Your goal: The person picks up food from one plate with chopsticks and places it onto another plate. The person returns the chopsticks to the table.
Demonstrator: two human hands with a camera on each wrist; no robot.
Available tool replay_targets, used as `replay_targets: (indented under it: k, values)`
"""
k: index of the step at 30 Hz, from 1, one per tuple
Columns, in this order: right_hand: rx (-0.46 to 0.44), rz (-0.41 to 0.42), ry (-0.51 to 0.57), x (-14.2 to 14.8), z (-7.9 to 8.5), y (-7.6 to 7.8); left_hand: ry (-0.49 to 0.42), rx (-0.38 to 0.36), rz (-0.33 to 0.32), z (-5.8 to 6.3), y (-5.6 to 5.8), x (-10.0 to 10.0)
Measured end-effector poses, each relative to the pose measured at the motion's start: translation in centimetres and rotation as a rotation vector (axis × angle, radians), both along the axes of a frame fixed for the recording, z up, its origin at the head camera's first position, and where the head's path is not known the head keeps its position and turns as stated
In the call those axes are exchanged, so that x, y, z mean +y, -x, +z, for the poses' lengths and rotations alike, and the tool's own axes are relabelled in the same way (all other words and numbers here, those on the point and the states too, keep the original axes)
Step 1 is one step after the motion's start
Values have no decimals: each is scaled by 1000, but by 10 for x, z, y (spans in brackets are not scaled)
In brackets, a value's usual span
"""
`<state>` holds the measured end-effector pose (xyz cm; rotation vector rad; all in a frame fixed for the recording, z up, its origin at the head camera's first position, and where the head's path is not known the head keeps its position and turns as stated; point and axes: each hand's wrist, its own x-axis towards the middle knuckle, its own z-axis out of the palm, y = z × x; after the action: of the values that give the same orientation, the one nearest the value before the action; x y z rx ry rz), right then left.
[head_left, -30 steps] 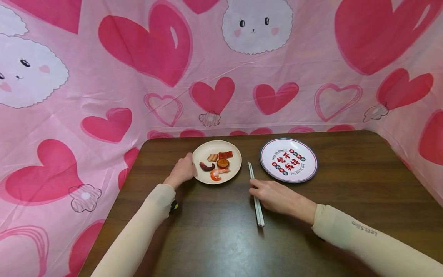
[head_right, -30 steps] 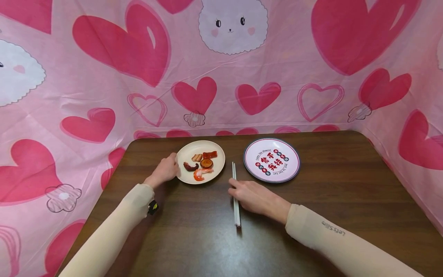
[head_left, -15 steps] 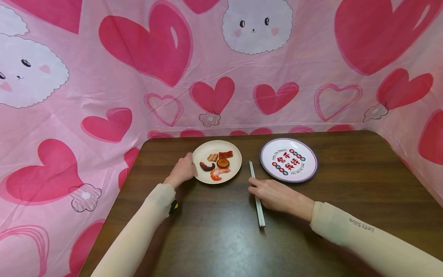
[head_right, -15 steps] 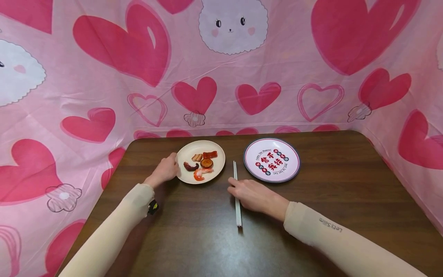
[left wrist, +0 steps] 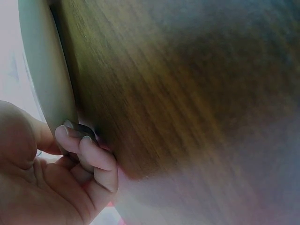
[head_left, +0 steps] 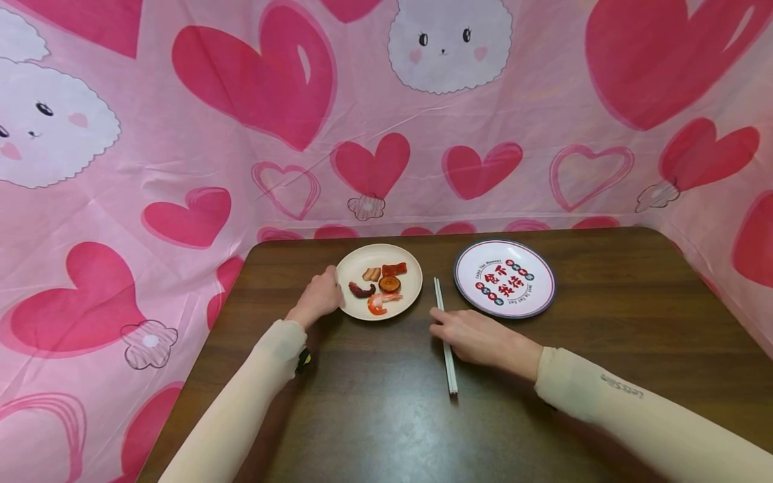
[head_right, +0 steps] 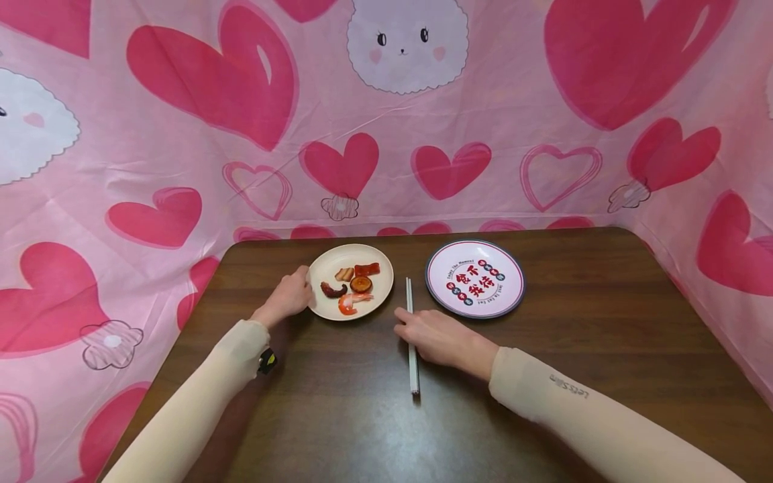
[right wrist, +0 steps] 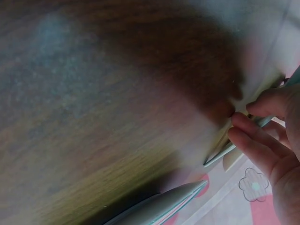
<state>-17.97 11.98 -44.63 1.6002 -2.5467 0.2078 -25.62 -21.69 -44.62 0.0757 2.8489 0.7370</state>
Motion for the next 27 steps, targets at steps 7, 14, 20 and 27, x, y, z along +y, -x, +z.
replay_targets:
  k: [7, 14, 20, 27]
  values:
    - [3, 6, -25, -3, 0, 3, -1, 2, 0, 0, 0, 0]
    - [12, 7, -49, -5, 0, 4, 0, -6, -2, 1, 0, 0]
    - [-9, 10, -73, -7, 2, 3, -3, -19, 0, 0, 1, -1]
    - [-28, 3, -95, -7, 5, 3, -4, -23, 7, 0, 1, 0]
